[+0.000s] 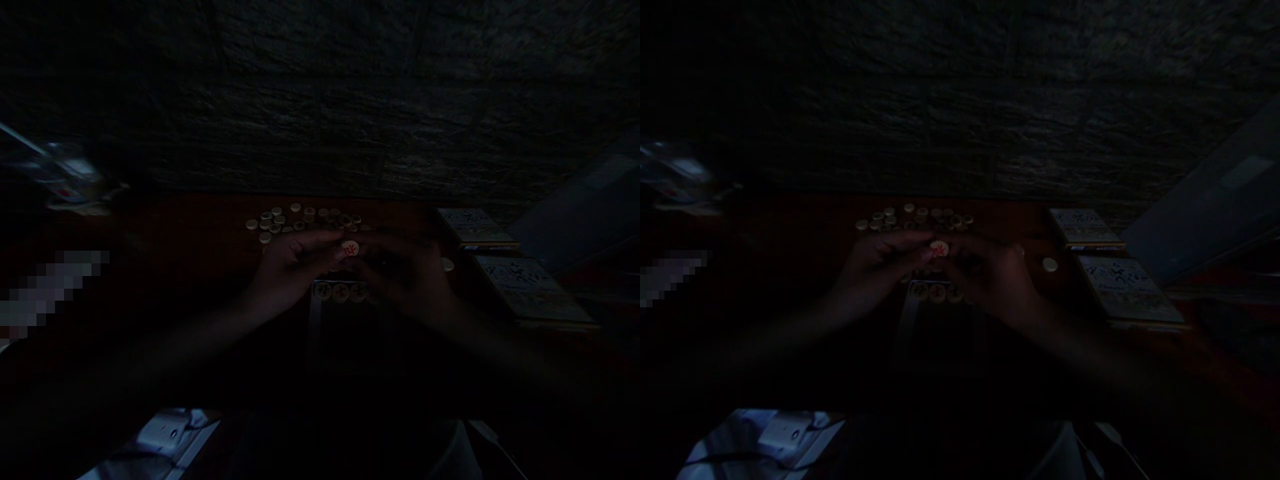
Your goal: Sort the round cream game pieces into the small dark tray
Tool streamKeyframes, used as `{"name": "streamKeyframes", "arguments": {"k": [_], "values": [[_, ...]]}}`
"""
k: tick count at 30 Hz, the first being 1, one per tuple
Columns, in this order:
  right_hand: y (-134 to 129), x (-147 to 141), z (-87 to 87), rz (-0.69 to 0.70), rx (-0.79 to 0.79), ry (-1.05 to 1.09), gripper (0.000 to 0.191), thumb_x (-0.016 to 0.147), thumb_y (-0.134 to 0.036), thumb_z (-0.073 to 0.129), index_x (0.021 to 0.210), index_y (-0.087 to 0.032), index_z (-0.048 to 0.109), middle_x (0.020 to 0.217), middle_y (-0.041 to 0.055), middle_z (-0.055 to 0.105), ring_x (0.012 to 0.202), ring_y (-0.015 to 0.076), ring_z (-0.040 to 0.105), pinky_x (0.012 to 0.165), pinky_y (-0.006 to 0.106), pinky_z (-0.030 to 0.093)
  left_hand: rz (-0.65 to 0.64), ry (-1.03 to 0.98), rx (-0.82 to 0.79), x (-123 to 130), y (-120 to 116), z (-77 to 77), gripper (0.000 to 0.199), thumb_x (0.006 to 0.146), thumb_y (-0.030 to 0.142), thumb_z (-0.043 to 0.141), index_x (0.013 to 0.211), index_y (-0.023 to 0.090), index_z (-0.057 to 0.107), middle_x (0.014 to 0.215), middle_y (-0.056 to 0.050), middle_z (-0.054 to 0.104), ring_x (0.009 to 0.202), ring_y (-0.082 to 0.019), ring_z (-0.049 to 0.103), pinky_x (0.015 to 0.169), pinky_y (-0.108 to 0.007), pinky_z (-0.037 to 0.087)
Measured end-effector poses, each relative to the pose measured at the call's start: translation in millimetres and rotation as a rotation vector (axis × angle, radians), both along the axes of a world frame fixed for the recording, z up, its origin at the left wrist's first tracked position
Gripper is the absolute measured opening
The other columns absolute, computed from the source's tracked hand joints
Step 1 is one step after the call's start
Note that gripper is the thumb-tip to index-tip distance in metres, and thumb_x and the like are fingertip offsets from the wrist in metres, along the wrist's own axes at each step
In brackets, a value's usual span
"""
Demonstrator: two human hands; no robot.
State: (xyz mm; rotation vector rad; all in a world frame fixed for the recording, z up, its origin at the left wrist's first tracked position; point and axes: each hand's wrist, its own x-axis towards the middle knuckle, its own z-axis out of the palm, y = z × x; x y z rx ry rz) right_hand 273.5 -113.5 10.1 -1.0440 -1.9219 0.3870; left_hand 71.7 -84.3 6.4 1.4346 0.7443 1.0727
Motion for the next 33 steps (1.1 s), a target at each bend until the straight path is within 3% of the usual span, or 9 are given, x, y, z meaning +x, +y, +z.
{"name": "streamKeyframes", "arguments": {"k": [6, 11, 16, 20, 26, 33], "values": [[5, 2, 2.5, 0.08, 0.133, -0.087, 0.041, 0.091, -0.016, 0.067, 0.13, -0.029, 0.07, 0.107, 0.0067, 0.073, 0.095, 0.0214, 0.068, 0.081, 0.035, 0.056, 0.012, 0.026, -0.027, -1, 1, 3.5, 0.026, 0.081, 0.036, 0.083, 0.099, 0.017, 0.081, 0.098, -0.008, 0.082, 0.089, -0.023, 0.079, 0.084, -0.033, 0.064], [5, 0, 2.4, 0.14, 0.162, -0.109, 0.048, 0.091, -0.014, 0.065, 0.137, -0.028, 0.065, 0.111, 0.0069, 0.071, 0.099, 0.0215, 0.067, 0.084, 0.036, 0.055, -0.051, -0.021, -0.097, 0, 0, 4.4, 0.022, 0.083, 0.032, 0.081, 0.099, 0.017, 0.079, 0.096, -0.007, 0.082, 0.088, -0.022, 0.079, 0.084, -0.033, 0.065], [0, -2, 4.3, 0.014, 0.106, -0.064, 0.038, 0.085, -0.028, 0.08, 0.122, -0.025, 0.072, 0.097, 0.0054, 0.073, 0.082, 0.0203, 0.069, 0.074, 0.033, 0.055, -0.028, -0.099, -0.155, 3, -5, 5.4, 0.021, 0.081, 0.033, 0.083, 0.092, 0.016, 0.075, 0.096, -0.007, 0.081, 0.088, -0.022, 0.078, 0.085, -0.035, 0.065], [-3, -1, 6.6, 0.0, 0.133, -0.076, 0.024, 0.087, -0.031, 0.077, 0.111, -0.025, 0.075, 0.095, 0.005, 0.075, 0.084, 0.0219, 0.07, 0.074, 0.034, 0.054, -0.037, -0.033, -0.133, 5, -10, 7.5, 0.02, 0.081, 0.032, 0.083, 0.089, 0.017, 0.072, 0.091, -0.005, 0.08, 0.086, -0.02, 0.077, 0.08, -0.031, 0.064], [-2, 0, 7.0, 0.094, 0.21, -0.121, 0.03, 0.088, -0.026, 0.075, 0.118, -0.024, 0.072, 0.104, 0.0065, 0.074, 0.093, 0.0214, 0.07, 0.078, 0.033, 0.055, -0.027, 0.013, -0.073, 4, -9, 10.5, 0.021, 0.082, 0.033, 0.083, 0.079, 0.015, 0.071, 0.08, -0.003, 0.076, 0.075, -0.015, 0.074, 0.069, -0.022, 0.061], [-6, -3, 12.5, 0.044, 0.335, -0.162, 0.024, 0.087, -0.024, 0.077, 0.111, -0.02, 0.073, 0.094, 0.0049, 0.077, 0.08, 0.0179, 0.072, 0.07, 0.028, 0.055, 0.013, 0.041, -0.089, 4, -10, 12.6, 0.022, 0.082, 0.034, 0.081, 0.082, 0.015, 0.071, 0.085, -0.006, 0.079, 0.077, -0.02, 0.076, 0.071, -0.029, 0.062]]}}
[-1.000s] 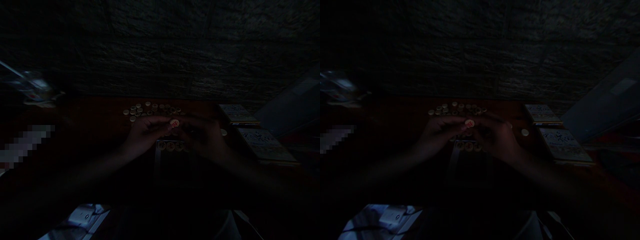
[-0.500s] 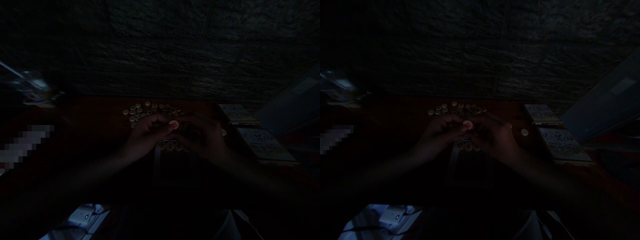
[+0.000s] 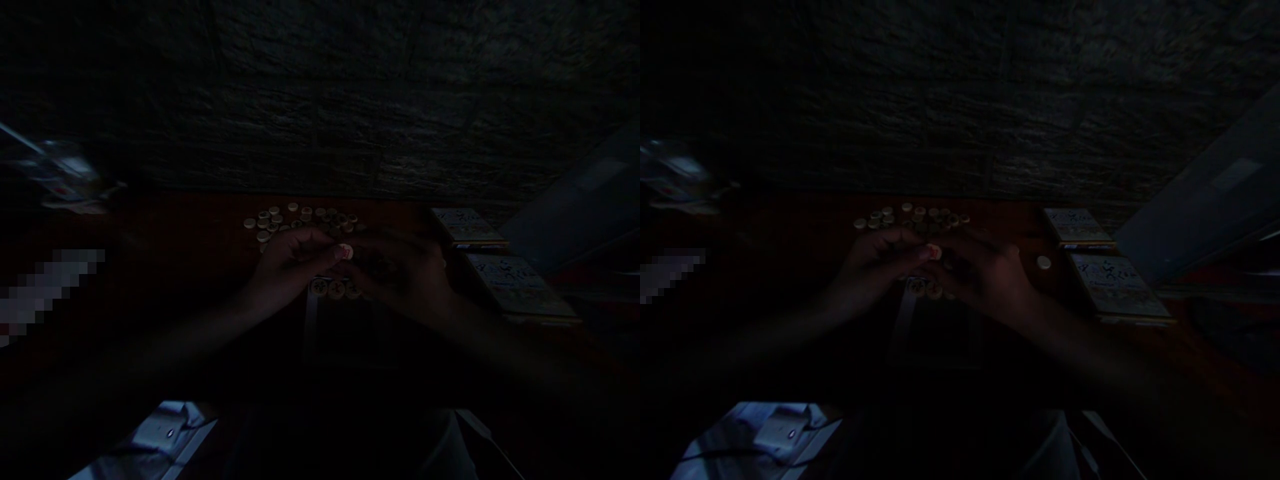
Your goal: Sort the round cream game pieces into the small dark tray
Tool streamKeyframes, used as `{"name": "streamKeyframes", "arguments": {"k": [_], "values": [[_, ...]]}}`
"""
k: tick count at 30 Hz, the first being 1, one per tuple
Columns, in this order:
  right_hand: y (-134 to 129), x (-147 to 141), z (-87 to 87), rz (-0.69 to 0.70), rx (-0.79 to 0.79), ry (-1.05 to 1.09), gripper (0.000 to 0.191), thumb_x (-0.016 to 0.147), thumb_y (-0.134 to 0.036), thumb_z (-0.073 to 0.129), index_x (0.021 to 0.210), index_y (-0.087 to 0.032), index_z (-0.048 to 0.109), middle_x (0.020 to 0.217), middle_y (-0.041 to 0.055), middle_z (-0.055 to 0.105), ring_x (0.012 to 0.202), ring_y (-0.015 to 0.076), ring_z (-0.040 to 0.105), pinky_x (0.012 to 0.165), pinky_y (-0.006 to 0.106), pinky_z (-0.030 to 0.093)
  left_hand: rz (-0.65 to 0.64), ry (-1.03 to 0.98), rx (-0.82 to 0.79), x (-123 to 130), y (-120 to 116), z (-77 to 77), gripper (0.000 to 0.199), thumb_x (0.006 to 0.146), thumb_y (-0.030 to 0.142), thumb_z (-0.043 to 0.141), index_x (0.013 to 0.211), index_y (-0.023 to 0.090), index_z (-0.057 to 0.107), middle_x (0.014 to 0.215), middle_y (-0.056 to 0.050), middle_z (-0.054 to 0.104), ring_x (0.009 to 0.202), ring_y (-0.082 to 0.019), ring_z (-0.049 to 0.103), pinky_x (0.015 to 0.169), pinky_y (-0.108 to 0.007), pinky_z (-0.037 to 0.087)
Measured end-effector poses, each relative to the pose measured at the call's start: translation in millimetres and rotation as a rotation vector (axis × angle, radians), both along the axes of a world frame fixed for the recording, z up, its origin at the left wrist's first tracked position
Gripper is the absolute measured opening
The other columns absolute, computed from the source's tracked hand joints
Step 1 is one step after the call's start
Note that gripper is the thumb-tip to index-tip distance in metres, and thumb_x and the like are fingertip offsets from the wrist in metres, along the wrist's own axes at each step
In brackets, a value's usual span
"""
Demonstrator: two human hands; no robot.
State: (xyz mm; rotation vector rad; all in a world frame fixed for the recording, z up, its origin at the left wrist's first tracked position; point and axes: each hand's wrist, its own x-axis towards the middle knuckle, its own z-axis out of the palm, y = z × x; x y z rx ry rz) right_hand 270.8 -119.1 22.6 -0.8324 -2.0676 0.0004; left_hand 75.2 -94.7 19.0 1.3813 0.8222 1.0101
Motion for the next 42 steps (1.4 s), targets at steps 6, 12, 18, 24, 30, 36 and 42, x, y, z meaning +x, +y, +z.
{"name": "streamKeyframes", "arguments": {"k": [6, 12, 18, 24, 30, 36, 42], "values": [[1, 6, 12.5, -0.054, -0.217, 0.041, 0.019, 0.083, -0.02, 0.076, 0.101, -0.019, 0.075, 0.092, 0.0026, 0.078, 0.073, 0.0158, 0.072, 0.064, 0.025, 0.054, 0.076, 0.047, 0.223, -2, 6, -2.9, 0.018, 0.087, 0.036, 0.07, 0.084, 0.018, 0.071, 0.086, -0.003, 0.078, 0.084, -0.019, 0.074, 0.074, -0.028, 0.058], [6, 29, 37.2, -0.019, -0.557, 0.028, 0.016, 0.08, -0.02, 0.074, 0.096, -0.018, 0.077, 0.086, 0.0018, 0.077, 0.069, 0.0151, 0.07, 0.059, 0.024, 0.052, -0.02, 0.214, 0.387, -5, 10, -9.5, 0.019, 0.093, 0.033, 0.062, 0.096, 0.017, 0.071, 0.098, -0.006, 0.077, 0.094, -0.02, 0.072, 0.082, -0.03, 0.055], [-5, 48, 28.7, -0.016, -0.655, -0.088, 0.017, 0.078, -0.019, 0.073, 0.094, -0.021, 0.078, 0.085, 0.0003, 0.076, 0.071, 0.0148, 0.069, 0.06, 0.023, 0.051, -0.095, 0.368, 0.557, -3, 6, -13.8, 0.017, 0.095, 0.026, 0.061, 0.108, 0.018, 0.069, 0.103, -0.004, 0.076, 0.097, -0.018, 0.072, 0.086, -0.029, 0.055], [-10, 50, 5.6, -0.009, -0.583, -0.189, 0.023, 0.078, -0.015, 0.073, 0.099, -0.023, 0.078, 0.097, 0.0019, 0.079, 0.084, 0.0181, 0.073, 0.07, 0.026, 0.053, -0.161, 0.441, 0.638, -2, 3, -15.1, 0.028, 0.09, 0.023, 0.064, 0.117, 0.018, 0.065, 0.114, -0.007, 0.074, 0.107, -0.02, 0.071, 0.093, -0.031, 0.056], [-12, 50, 3.4, -0.01, -0.546, -0.295, 0.026, 0.079, -0.012, 0.073, 0.102, -0.025, 0.078, 0.099, 0.0001, 0.08, 0.084, 0.0172, 0.075, 0.071, 0.025, 0.054, -0.15, 0.477, 0.639, -3, 2, -13.0, 0.028, 0.09, 0.023, 0.063, 0.118, 0.019, 0.064, 0.115, -0.007, 0.075, 0.107, -0.021, 0.072, 0.093, -0.033, 0.057], [-15, 45, 5.5, 0.008, -0.508, -0.332, 0.026, 0.08, -0.008, 0.073, 0.101, -0.023, 0.078, 0.101, 0.0013, 0.08, 0.087, 0.0175, 0.076, 0.074, 0.024, 0.054, -0.138, 0.463, 0.648, -2, 3, -14.0, 0.03, 0.09, 0.023, 0.064, 0.119, 0.019, 0.063, 0.114, -0.007, 0.075, 0.107, -0.021, 0.071, 0.094, -0.033, 0.057], [-14, 46, 3.0, 0.015, -0.476, -0.377, 0.023, 0.083, -0.011, 0.072, 0.102, -0.023, 0.079, 0.102, 0.0032, 0.08, 0.088, 0.0191, 0.076, 0.073, 0.026, 0.055, -0.144, 0.461, 0.648, -3, 3, -14.7, 0.028, 0.09, 0.023, 0.064, 0.118, 0.019, 0.063, 0.115, -0.007, 0.074, 0.108, -0.021, 0.071, 0.094, -0.033, 0.057]]}}
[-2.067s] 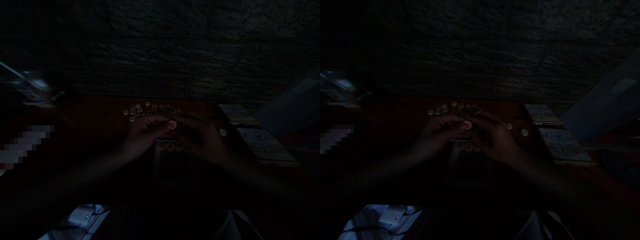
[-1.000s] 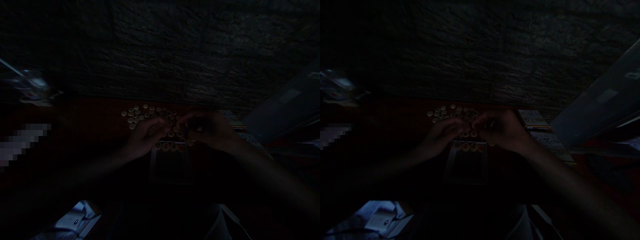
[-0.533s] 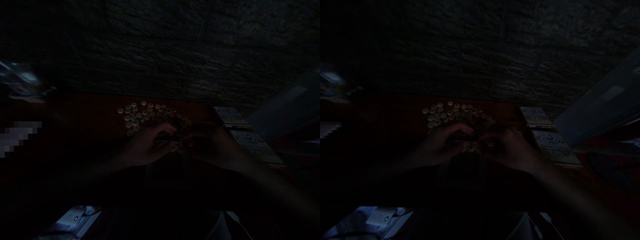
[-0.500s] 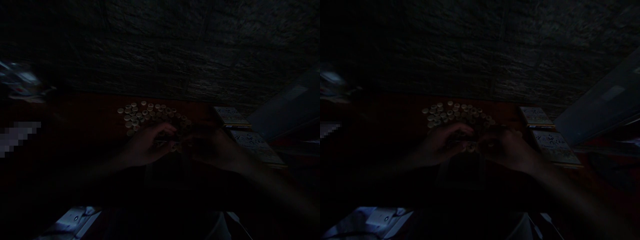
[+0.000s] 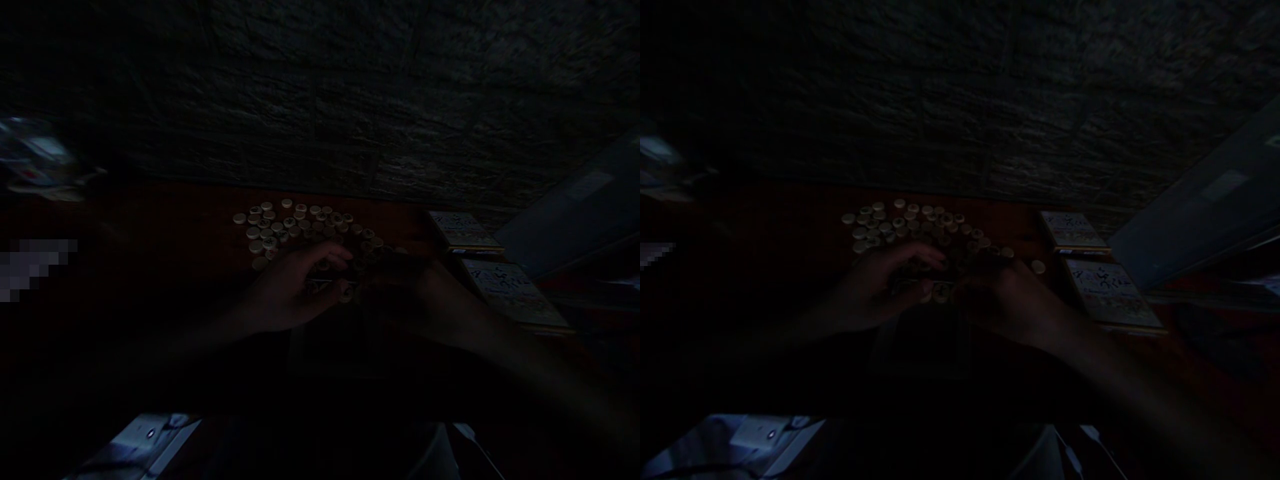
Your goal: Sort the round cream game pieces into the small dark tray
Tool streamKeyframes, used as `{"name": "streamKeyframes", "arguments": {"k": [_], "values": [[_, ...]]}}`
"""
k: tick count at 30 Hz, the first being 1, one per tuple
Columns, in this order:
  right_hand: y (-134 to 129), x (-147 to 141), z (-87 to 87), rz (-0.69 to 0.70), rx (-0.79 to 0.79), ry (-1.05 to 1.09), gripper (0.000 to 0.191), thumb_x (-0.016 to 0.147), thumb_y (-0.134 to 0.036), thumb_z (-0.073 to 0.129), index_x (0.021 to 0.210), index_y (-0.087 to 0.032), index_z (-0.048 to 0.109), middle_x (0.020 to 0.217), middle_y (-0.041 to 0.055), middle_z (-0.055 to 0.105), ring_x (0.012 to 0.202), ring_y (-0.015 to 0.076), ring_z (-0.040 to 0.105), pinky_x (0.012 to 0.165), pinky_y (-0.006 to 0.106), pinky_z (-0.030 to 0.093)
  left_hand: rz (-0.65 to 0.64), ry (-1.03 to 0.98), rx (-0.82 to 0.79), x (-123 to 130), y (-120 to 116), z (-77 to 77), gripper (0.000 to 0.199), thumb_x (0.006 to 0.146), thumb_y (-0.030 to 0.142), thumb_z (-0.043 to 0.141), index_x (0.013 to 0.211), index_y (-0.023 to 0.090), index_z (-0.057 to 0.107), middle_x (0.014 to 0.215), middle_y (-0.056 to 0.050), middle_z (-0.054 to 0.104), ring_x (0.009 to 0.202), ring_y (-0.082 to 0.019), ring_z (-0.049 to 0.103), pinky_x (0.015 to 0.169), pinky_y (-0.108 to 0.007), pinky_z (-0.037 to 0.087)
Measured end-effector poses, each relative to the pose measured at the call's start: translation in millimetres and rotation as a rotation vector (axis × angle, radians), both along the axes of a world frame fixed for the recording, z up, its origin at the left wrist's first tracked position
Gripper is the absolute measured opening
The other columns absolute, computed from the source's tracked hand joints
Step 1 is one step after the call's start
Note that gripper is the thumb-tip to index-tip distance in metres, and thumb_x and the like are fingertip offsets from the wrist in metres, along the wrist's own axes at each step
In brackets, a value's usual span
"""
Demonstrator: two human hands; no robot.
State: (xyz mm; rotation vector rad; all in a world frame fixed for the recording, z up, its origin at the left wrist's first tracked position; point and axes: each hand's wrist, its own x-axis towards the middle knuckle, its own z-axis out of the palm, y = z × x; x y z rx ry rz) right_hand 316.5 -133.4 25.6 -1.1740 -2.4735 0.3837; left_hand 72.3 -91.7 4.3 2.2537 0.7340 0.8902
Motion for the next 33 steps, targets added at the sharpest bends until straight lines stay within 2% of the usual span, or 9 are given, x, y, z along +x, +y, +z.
{"name": "streamKeyframes", "arguments": {"k": [5, 8, 14, 17, 20, 23, 28, 30, 33], "values": [[-1, 2, -1.8, 0.007, 0.029, -0.008, 0.03, 0.084, -0.015, 0.073, 0.111, -0.026, 0.078, 0.114, 0.0042, 0.079, 0.097, 0.0231, 0.076, 0.081, 0.031, 0.057, 0.011, -0.001, -0.005, -1, 1, -0.9, 0.028, 0.091, 0.024, 0.064, 0.119, 0.021, 0.063, 0.116, -0.006, 0.075, 0.108, -0.022, 0.071, 0.094, -0.034, 0.055], [-1, 5, -1.2, -0.003, 0.041, 0.052, 0.035, 0.082, -0.015, 0.074, 0.113, -0.029, 0.077, 0.113, 0.0026, 0.079, 0.097, 0.0228, 0.076, 0.08, 0.031, 0.057, 0.032, -0.005, 0.005, -2, 2, -1.0, 0.028, 0.091, 0.024, 0.064, 0.119, 0.021, 0.064, 0.112, -0.005, 0.076, 0.105, -0.021, 0.072, 0.093, -0.033, 0.055], [4, 12, 0.9, -0.136, 0.097, 0.174, 0.026, 0.079, -0.02, 0.074, 0.105, -0.023, 0.078, 0.099, 0.005, 0.079, 0.084, 0.0216, 0.075, 0.069, 0.03, 0.057, 0.182, -0.072, 0.005, -8, 19, 4.7, 0.022, 0.096, 0.03, 0.058, 0.11, 0.019, 0.07, 0.103, -0.005, 0.078, 0.095, -0.021, 0.073, 0.083, -0.032, 0.056], [8, 13, -1.8, -0.204, 0.097, 0.267, 0.019, 0.083, -0.021, 0.068, 0.1, -0.02, 0.078, 0.097, 0.0065, 0.08, 0.082, 0.0209, 0.076, 0.07, 0.03, 0.057, 0.282, -0.091, 0.042, -14, 35, 7.4, 0.018, 0.095, 0.026, 0.057, 0.102, 0.018, 0.072, 0.097, -0.005, 0.079, 0.091, -0.02, 0.073, 0.078, -0.03, 0.055], [18, 13, -5.3, -0.288, 0.092, 0.389, 0.018, 0.085, -0.023, 0.064, 0.096, -0.018, 0.078, 0.093, 0.007, 0.081, 0.081, 0.021, 0.076, 0.07, 0.03, 0.059, 0.346, -0.075, 0.122, -21, 51, 6.4, 0.017, 0.092, 0.023, 0.057, 0.092, 0.018, 0.073, 0.094, -0.004, 0.079, 0.088, -0.019, 0.073, 0.078, -0.03, 0.054], [34, 9, 0.7, -0.366, 0.063, 0.473, 0.018, 0.084, -0.026, 0.064, 0.091, -0.017, 0.078, 0.089, 0.0063, 0.081, 0.078, 0.0211, 0.076, 0.068, 0.031, 0.059, 0.356, -0.037, 0.157, -27, 64, 2.8, 0.017, 0.09, 0.02, 0.057, 0.089, 0.019, 0.074, 0.093, -0.003, 0.079, 0.085, -0.018, 0.072, 0.079, -0.03, 0.054], [65, -9, 20.7, -0.323, 0.062, 0.507, 0.02, 0.083, -0.028, 0.064, 0.092, -0.017, 0.078, 0.089, 0.0058, 0.08, 0.079, 0.0201, 0.075, 0.071, 0.032, 0.058, 0.347, 0.027, 0.192, -33, 73, 0.7, 0.017, 0.087, 0.02, 0.06, 0.086, 0.02, 0.076, 0.085, -0.002, 0.078, 0.079, -0.018, 0.071, 0.076, -0.031, 0.053], [73, -18, 16.6, -0.358, 0.107, 0.546, 0.022, 0.085, -0.026, 0.06, 0.093, -0.017, 0.078, 0.088, 0.0056, 0.08, 0.079, 0.0205, 0.075, 0.072, 0.032, 0.058, 0.347, 0.042, 0.19, -36, 73, 1.7, 0.017, 0.086, 0.02, 0.06, 0.085, 0.021, 0.076, 0.082, -0.001, 0.078, 0.077, -0.018, 0.071, 0.073, -0.03, 0.053], [77, -24, -3.5, -0.419, 0.204, 0.613, 0.022, 0.087, -0.026, 0.058, 0.093, -0.017, 0.078, 0.094, 0.0065, 0.081, 0.087, 0.0218, 0.076, 0.081, 0.034, 0.058, 0.322, 0.048, 0.18, -39, 72, 2.0, 0.017, 0.087, 0.022, 0.059, 0.083, 0.021, 0.076, 0.08, -0.001, 0.078, 0.075, -0.017, 0.071, 0.069, -0.029, 0.052]]}}
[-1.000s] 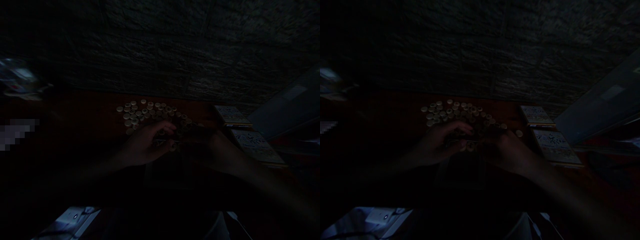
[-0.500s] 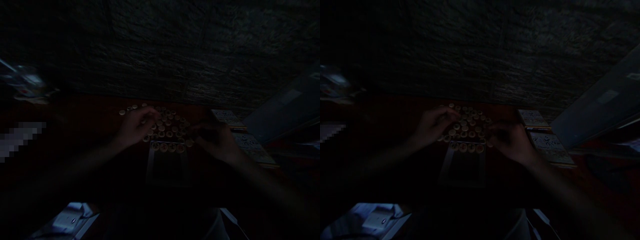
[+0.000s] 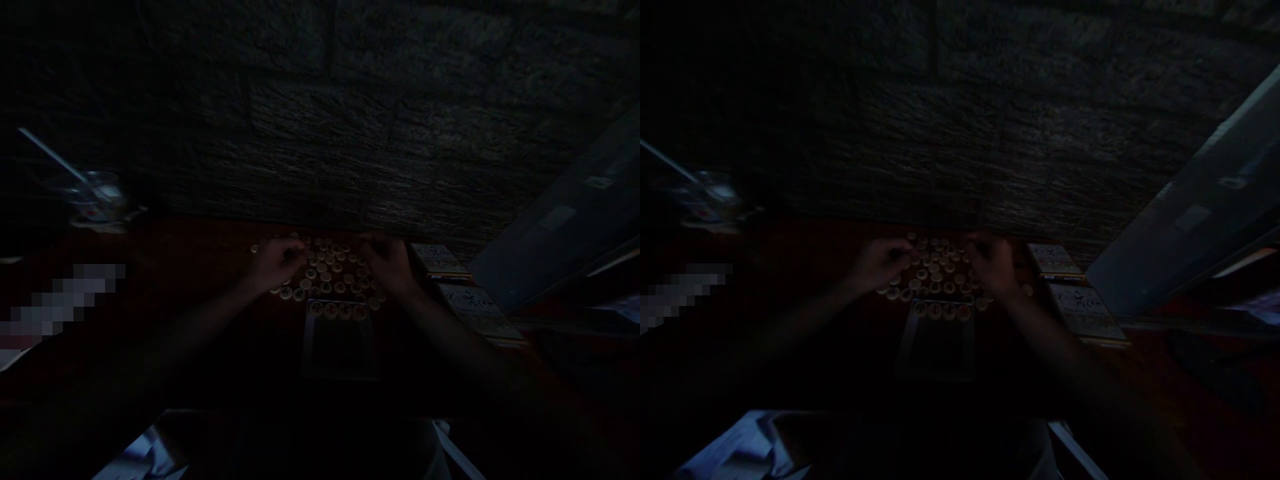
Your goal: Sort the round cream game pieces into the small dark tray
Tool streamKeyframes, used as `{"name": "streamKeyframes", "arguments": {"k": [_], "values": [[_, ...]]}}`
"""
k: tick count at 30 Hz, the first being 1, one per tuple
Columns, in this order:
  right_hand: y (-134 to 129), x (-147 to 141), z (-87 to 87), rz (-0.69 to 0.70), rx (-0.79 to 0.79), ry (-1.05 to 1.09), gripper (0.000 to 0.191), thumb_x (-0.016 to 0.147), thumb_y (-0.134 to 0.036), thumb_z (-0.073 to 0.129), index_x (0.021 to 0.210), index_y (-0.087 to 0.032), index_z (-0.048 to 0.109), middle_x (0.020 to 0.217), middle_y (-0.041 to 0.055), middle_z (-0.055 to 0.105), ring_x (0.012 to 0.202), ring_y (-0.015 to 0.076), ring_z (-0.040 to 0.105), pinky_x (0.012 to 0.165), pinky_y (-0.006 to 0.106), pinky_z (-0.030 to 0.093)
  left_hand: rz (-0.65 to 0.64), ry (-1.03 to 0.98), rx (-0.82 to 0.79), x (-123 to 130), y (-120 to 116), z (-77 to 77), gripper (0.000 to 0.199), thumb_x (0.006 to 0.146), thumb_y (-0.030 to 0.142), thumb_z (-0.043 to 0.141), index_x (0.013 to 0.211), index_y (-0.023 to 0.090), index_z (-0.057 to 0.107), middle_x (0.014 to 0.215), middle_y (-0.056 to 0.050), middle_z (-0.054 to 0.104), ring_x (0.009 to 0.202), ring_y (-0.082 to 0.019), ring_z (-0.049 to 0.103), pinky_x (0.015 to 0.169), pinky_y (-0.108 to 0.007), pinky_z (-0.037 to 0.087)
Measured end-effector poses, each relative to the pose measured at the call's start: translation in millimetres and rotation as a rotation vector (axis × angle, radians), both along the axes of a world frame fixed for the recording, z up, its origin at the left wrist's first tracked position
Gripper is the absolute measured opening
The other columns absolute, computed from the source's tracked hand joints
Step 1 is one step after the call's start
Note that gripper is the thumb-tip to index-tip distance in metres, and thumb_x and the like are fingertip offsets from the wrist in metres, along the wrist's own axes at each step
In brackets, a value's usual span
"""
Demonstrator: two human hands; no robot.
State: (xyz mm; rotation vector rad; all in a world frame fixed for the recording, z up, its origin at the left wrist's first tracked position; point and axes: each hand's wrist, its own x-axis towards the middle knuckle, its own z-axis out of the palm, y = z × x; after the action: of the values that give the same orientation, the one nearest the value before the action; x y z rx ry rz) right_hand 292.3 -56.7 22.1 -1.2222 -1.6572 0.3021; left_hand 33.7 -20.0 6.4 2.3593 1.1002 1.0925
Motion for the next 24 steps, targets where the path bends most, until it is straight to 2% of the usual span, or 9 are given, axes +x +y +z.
{"name": "streamKeyframes", "arguments": {"k": [4, 7, 12, 15, 19, 24], "values": [[-10, 5, -20.5, 0.056, -0.062, -0.161, 0.025, 0.088, -0.026, 0.062, 0.106, -0.018, 0.077, 0.105, 0.0078, 0.08, 0.093, 0.0236, 0.076, 0.084, 0.036, 0.059, -0.071, 0.029, -0.024, 2, -4, -4.2, 0.015, 0.086, 0.024, 0.062, 0.086, 0.02, 0.076, 0.084, -0.002, 0.078, 0.077, -0.017, 0.072, 0.071, -0.028, 0.053], [-16, 11, -20.5, 0.115, -0.112, -0.279, 0.024, 0.088, -0.023, 0.061, 0.106, -0.018, 0.078, 0.106, 0.0084, 0.08, 0.094, 0.024, 0.077, 0.083, 0.036, 0.059, -0.168, 0.084, -0.095, 5, -6, -8.6, 0.017, 0.086, 0.026, 0.064, 0.096, 0.019, 0.077, 0.09, -0.004, 0.079, 0.08, -0.018, 0.072, 0.073, -0.029, 0.055], [-16, 11, -19.4, 0.262, -0.127, -0.342, 0.028, 0.089, -0.016, 0.06, 0.109, -0.022, 0.078, 0.11, 0.0058, 0.08, 0.099, 0.0219, 0.076, 0.086, 0.033, 0.058, -0.258, 0.193, 0.028, 8, -6, -11.6, 0.021, 0.086, 0.023, 0.067, 0.104, 0.021, 0.077, 0.103, -0.007, 0.076, 0.096, -0.021, 0.07, 0.084, -0.036, 0.055], [-16, 11, -23.2, 0.337, -0.115, -0.361, 0.029, 0.09, -0.014, 0.06, 0.109, -0.023, 0.078, 0.113, 0.0044, 0.079, 0.102, 0.0214, 0.075, 0.087, 0.033, 0.057, -0.308, 0.221, 0.011, 9, -8, -9.8, 0.022, 0.086, 0.019, 0.065, 0.104, 0.021, 0.077, 0.105, -0.006, 0.075, 0.096, -0.02, 0.071, 0.085, -0.034, 0.055], [-16, 13, -26.5, 0.394, -0.134, -0.41, 0.031, 0.088, -0.012, 0.061, 0.11, -0.026, 0.078, 0.114, 0.0029, 0.079, 0.099, 0.0207, 0.075, 0.086, 0.032, 0.056, -0.286, 0.237, 0.004, 11, -12, -6.5, 0.018, 0.088, 0.02, 0.064, 0.1, 0.021, 0.078, 0.101, -0.006, 0.075, 0.093, -0.019, 0.071, 0.084, -0.033, 0.054], [-15, 13, -26.1, 0.39, -0.162, -0.427, 0.032, 0.088, -0.012, 0.061, 0.111, -0.026, 0.079, 0.113, 0.0027, 0.078, 0.101, 0.0205, 0.074, 0.086, 0.032, 0.056, -0.249, 0.276, -0.011, 11, -14, -6.4, 0.019, 0.094, 0.026, 0.06, 0.095, 0.021, 0.078, 0.096, -0.006, 0.075, 0.089, -0.02, 0.071, 0.078, -0.033, 0.053]]}}
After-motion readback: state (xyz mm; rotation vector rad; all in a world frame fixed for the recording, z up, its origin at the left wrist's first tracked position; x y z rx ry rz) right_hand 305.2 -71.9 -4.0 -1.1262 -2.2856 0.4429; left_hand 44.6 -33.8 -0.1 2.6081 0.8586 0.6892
